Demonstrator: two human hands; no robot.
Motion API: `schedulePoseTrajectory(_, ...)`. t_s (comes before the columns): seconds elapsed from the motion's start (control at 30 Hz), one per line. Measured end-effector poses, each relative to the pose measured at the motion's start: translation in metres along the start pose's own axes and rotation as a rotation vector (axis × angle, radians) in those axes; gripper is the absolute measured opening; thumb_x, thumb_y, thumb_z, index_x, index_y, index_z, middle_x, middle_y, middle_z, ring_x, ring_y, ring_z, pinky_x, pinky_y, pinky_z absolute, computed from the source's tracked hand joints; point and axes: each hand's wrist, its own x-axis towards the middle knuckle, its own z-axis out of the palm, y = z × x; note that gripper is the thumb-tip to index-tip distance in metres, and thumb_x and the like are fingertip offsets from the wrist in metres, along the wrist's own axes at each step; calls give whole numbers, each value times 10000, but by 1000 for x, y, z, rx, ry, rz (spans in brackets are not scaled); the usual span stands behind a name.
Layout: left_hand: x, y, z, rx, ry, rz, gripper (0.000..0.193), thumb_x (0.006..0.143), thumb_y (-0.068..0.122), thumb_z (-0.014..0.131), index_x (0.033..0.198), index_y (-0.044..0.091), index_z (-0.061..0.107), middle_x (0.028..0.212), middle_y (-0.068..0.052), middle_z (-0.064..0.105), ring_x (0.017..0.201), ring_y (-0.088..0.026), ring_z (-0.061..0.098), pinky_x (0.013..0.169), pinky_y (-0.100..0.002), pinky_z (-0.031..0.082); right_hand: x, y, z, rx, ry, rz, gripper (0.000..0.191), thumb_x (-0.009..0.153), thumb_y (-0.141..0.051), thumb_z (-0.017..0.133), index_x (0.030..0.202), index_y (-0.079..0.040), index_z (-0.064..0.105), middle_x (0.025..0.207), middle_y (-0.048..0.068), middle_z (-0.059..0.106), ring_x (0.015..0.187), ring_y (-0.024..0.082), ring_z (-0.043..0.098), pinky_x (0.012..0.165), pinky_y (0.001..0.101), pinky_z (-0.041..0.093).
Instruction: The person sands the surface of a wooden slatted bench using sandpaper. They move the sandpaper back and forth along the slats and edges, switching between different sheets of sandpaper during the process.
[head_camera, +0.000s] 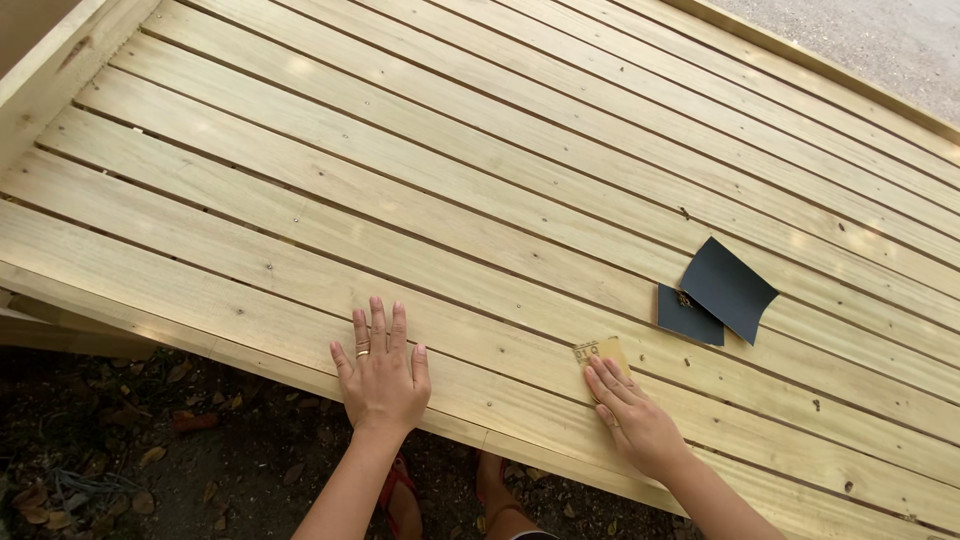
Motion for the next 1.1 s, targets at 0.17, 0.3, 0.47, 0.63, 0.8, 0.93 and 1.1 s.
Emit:
schedulePoseTrajectory(0.17, -1, 7, -7, 9, -85, -6, 738, 958, 539, 326, 1609, 252, 131, 1691, -44, 44, 1540, -281, 48, 1196, -588, 67, 10, -19, 20, 24, 237, 289, 537, 1057, -269, 402, 1554, -69, 373, 1637, 109, 320, 1528, 285, 254, 1215, 409, 267)
schedulePoseTrajectory(0.3, -3, 4, -3, -43, 15, -23, 733, 961, 520, 344, 1617, 246, 164, 1701, -50, 73, 1547, -290, 67, 1200, -595, 76, 109, -91, 31, 130, 313, 105, 525, 1061, -256, 451, 1534, -30, 421, 1618, 161, 374, 1523, 324, 304, 1225, 456, 276)
schedulePoseTrajectory(0.47, 0, -7, -2, -231, 31, -97, 720, 981, 514, 354, 1615, 211, 192, 1712, -92, 58, 1566, -323, 50, 1206, -588, 90, 97, -56, 17, 72, 220, -17, 496, 1045, -231, 466, 1517, -78, 462, 1602, 103, 421, 1513, 271, 348, 1216, 417, 320)
schedulePoseTrajectory(0.63, 9, 1, 6, -245, 33, -57, 751, 964, 494, 392, 1593, 122, 219, 1704, -136, 18, 1548, -350, -12, 1160, -644, 48, -35, 50, 5, -19, 330, 518, 514, 1059, -320, 373, 1529, -122, 436, 1608, 56, 402, 1509, 220, 325, 1192, 378, 336)
schedulePoseTrajectory(0.8, 28, 95, 17, -337, -29, 249, 707, 992, 464, 413, 1593, 125, 256, 1710, -107, 64, 1563, -336, -1, 1193, -637, 49, -13, 15, 45, -119, 327, 612, 519, 1132, -348, 270, 1539, -55, 401, 1611, 110, 386, 1518, 265, 299, 1243, 485, 242)
schedulePoseTrajectory(0.93, 51, 175, 14, -322, -43, 511, 703, 971, 409, 501, 1583, 137, 289, 1698, -104, 116, 1562, -320, 57, 1202, -613, 90, 12, -13, 68, 169, 355, 200, 484, 998, -204, 536, 1456, -47, 542, 1535, 143, 498, 1447, 306, 419, 1152, 463, 346)
schedulePoseTrajectory(1.1, 66, 255, 21, -316, -278, 646, 835, 896, 361, 686, 1578, 111, 275, 1630, -141, 266, 1508, -336, 278, 1203, -499, 278, -48, 71, 42, 118, 433, 488, 389, 1007, -203, 505, 1357, -76, 618, 1432, 111, 614, 1351, 281, 557, 1057, 380, 482)
